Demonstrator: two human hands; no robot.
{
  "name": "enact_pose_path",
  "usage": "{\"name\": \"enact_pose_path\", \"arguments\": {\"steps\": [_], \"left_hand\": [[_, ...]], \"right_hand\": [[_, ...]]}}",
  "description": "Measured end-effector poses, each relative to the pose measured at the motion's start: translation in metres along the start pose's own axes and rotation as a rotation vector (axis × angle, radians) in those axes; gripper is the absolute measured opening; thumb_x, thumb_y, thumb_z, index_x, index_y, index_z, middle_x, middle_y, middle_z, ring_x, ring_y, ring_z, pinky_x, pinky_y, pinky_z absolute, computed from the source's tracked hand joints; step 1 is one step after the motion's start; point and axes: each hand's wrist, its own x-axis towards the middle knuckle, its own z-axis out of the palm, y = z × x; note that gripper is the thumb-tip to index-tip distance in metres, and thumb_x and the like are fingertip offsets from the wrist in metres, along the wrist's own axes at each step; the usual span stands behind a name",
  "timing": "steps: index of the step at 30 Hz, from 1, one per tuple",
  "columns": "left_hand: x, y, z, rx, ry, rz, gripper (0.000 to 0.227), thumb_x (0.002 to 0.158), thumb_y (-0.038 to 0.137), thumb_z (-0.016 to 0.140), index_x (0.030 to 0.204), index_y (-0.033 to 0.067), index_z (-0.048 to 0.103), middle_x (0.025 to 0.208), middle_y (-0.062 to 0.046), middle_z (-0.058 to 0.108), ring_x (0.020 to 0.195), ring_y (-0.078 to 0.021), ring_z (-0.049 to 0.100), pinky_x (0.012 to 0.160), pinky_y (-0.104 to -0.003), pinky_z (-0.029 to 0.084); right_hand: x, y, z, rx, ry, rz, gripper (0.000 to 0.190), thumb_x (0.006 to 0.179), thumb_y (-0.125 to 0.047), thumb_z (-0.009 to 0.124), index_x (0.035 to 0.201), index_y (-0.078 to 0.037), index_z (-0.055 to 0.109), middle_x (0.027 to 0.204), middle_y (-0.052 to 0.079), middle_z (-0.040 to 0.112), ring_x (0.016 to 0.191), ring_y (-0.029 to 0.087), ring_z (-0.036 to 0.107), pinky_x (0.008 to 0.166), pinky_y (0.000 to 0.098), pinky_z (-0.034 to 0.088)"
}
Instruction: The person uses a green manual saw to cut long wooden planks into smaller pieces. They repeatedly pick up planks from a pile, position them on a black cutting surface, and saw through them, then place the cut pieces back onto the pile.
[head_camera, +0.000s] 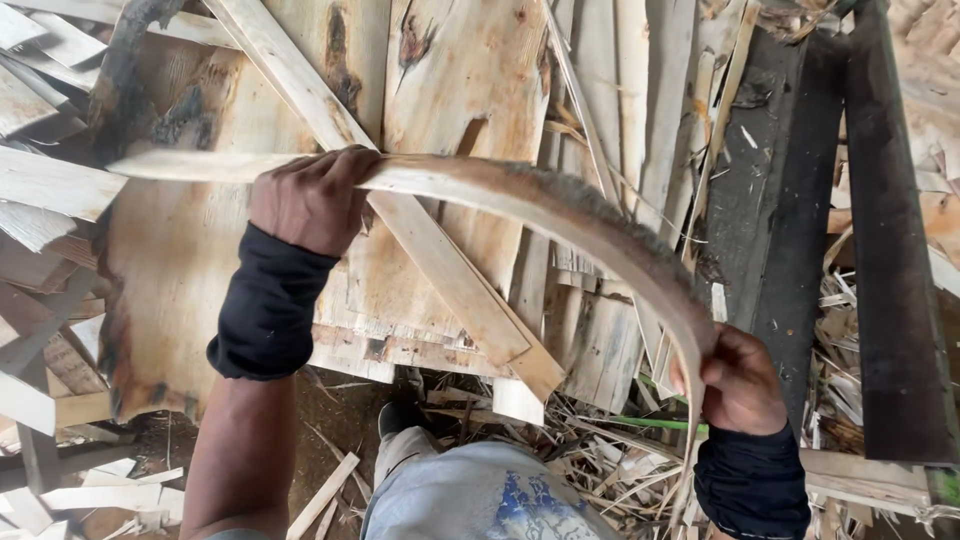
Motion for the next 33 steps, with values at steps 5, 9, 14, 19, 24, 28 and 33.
{"name": "enact_pose_path", "arguments": {"steps": [5, 9, 14, 19, 24, 28, 33], "left_hand": [[0.068, 0.084, 0.041, -0.034, -0.119, -0.202, 0.033, 0.109, 0.035, 0.06, 0.101, 0.0051, 0.073, 0.057, -0.011, 0.065, 0.039, -0.0197, 0.058, 0.037, -0.037, 0.046], [0.104, 0.143, 0.102, -0.271, -0.007, -0.21, 0.039, 0.106, 0.035, 0.063, 0.092, -0.0014, 0.069, 0.067, -0.023, 0.066, 0.061, -0.0368, 0.066, 0.057, -0.046, 0.053], [0.088, 0.19, 0.226, -0.86, -0.122, -0.478, 0.055, 0.107, 0.043, 0.065, 0.088, -0.0083, 0.067, 0.072, -0.021, 0.062, 0.066, -0.0274, 0.067, 0.062, -0.041, 0.052], [0.052, 0.211, 0.272, -1.202, -0.221, -0.616, 0.051, 0.103, 0.045, 0.06, 0.102, -0.005, 0.069, 0.083, -0.008, 0.072, 0.076, -0.0183, 0.066, 0.067, -0.033, 0.055], [-0.007, 0.242, 0.309, -1.498, -0.183, -0.815, 0.057, 0.102, 0.049, 0.054, 0.128, -0.0007, 0.063, 0.116, -0.013, 0.074, 0.106, -0.0186, 0.069, 0.094, -0.029, 0.052], [-0.08, 0.283, 0.3, -1.301, -0.266, -0.729, 0.092, 0.091, 0.038, 0.08, 0.15, -0.0108, 0.029, 0.141, -0.03, 0.052, 0.129, -0.0319, 0.053, 0.108, -0.039, 0.044], [-0.146, 0.337, 0.314, -1.668, -0.566, -0.941, 0.106, 0.084, 0.022, 0.079, 0.165, -0.0001, 0.013, 0.117, -0.041, 0.059, 0.101, -0.037, 0.068, 0.09, -0.046, 0.056]], "right_hand": [[0.043, -0.037, -0.001, 0.38, -0.248, -0.182, 0.014, 0.107, -0.016, 0.073, 0.109, -0.002, 0.074, 0.086, 0.012, 0.075, 0.072, 0.019, 0.071, 0.069, 0.0362, 0.059], [0.069, -0.055, 0.04, 0.328, 0.056, -0.195, 0.02, 0.099, -0.025, 0.077, 0.104, -0.006, 0.075, 0.083, 0.009, 0.073, 0.068, 0.019, 0.07, 0.065, 0.0383, 0.059], [0.117, -0.042, 0.047, 0.241, 0.305, -0.185, 0.027, 0.087, -0.022, 0.085, 0.101, -0.002, 0.071, 0.099, 0.006, 0.075, 0.089, 0.016, 0.07, 0.084, 0.0309, 0.059], [0.12, 0.001, 0.04, 0.18, 0.393, -0.152, 0.027, 0.087, -0.022, 0.084, 0.097, 0.0, 0.071, 0.098, 0.007, 0.075, 0.088, 0.015, 0.069, 0.081, 0.0297, 0.057], [0.135, 0.053, 0.0, 0.114, 0.453, -0.215, 0.03, 0.095, -0.021, 0.086, 0.095, 0.002, 0.067, 0.096, 0.007, 0.07, 0.087, 0.015, 0.062, 0.079, 0.0298, 0.053], [0.117, 0.058, 0.003, 0.017, 0.523, -0.118, 0.029, 0.089, -0.027, 0.08, 0.103, -0.005, 0.069, 0.099, 0.003, 0.072, 0.091, 0.012, 0.067, 0.083, 0.0273, 0.055], [0.09, 0.121, -0.048, -0.021, 0.541, -0.094, 0.045, 0.101, -0.024, 0.079, 0.124, 0.01, 0.061, 0.113, 0.011, 0.07, 0.1, 0.016, 0.064, 0.091, 0.0315, 0.053]]}}
